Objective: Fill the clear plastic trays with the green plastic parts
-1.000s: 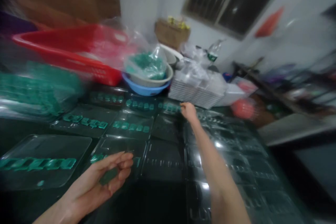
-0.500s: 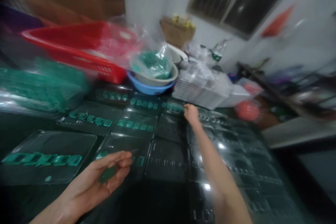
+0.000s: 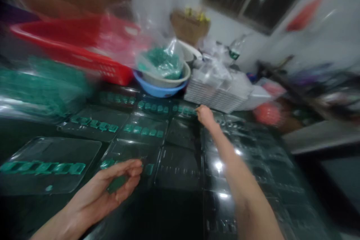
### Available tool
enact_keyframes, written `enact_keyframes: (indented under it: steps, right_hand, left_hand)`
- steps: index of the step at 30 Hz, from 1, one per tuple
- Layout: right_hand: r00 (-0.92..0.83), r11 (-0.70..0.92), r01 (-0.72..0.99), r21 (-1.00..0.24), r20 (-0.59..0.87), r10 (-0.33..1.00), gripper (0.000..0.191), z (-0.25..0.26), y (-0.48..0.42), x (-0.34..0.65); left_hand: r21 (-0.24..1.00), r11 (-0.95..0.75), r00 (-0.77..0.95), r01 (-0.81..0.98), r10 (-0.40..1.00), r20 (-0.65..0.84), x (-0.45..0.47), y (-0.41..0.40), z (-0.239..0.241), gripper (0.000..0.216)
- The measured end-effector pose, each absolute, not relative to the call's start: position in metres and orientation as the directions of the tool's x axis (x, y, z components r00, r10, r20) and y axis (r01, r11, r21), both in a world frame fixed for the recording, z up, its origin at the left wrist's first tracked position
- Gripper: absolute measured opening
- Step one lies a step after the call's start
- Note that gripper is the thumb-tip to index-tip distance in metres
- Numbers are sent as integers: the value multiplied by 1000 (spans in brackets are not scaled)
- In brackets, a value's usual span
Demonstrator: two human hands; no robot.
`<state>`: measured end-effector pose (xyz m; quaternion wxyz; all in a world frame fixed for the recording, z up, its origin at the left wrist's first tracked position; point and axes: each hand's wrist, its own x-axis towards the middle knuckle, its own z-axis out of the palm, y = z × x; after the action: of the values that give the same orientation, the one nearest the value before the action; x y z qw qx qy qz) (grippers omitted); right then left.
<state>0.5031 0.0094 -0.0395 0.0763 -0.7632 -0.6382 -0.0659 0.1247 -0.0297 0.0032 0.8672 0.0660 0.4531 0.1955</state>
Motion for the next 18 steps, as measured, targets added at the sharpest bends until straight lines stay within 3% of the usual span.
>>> enact_keyframes:
  steps: [18]
  right_hand:
    - [317, -310, 948, -73, 151, 936, 20, -44, 22, 516]
  left_hand:
    - [233, 949, 562, -213, 314, -765, 125, -32, -2, 23]
